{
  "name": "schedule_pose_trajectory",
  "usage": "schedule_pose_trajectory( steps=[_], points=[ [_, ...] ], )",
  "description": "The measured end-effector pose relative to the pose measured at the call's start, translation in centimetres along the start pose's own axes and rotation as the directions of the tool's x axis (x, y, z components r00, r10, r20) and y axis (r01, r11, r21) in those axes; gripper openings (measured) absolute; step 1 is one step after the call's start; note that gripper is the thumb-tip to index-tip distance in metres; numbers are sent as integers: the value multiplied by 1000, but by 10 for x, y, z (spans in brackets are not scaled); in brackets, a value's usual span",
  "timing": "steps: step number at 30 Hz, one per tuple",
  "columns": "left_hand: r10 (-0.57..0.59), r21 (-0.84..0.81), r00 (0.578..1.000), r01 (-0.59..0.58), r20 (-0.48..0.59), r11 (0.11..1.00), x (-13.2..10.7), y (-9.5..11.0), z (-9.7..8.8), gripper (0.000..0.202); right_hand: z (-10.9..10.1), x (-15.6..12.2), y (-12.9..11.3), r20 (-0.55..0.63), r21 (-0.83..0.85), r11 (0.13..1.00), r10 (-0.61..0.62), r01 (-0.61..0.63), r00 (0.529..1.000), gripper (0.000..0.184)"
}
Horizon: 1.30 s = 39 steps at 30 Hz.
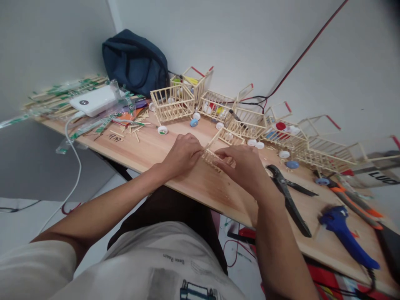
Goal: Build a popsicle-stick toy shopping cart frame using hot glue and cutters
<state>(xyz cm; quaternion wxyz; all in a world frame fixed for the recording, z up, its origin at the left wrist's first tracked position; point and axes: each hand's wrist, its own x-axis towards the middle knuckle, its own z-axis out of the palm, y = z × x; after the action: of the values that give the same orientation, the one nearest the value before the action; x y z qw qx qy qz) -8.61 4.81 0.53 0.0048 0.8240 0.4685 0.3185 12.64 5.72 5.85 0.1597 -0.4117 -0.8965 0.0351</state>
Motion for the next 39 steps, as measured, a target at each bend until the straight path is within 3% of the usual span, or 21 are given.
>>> schedule_pose_trajectory(
  steps=[7,11,16,23,31,35,39],
  points=[
    [-38,-17,999,38,-13,999,1,1,1,22,-19,-40,9,-221,64,995,94,-82,971,36],
    [-45,-28,999,45,-6,999,2,1,1,22,-11,-58,5,-257,29,990,141,-138,956,50],
    [-45,-43,999,45,-16,998,1,0,1,23,5,-58,-4,-284,-24,987,145,-158,948,64],
    [-46,-30,999,46,-7,998,1,0,2,23,19,-43,-7,-265,-84,973,187,-216,946,49],
    [-45,-48,999,45,-8,998,-1,-2,0,25,24,-50,-11,-317,20,975,217,-222,924,47],
    [-56,-78,998,55,-20,995,-3,-4,-5,26,19,-57,-19,-377,77,970,241,-230,894,37],
    [-79,-137,992,65,-98,988,-2,-9,-11,25,19,-63,-22,-419,136,947,320,-290,849,34]
  ],
)
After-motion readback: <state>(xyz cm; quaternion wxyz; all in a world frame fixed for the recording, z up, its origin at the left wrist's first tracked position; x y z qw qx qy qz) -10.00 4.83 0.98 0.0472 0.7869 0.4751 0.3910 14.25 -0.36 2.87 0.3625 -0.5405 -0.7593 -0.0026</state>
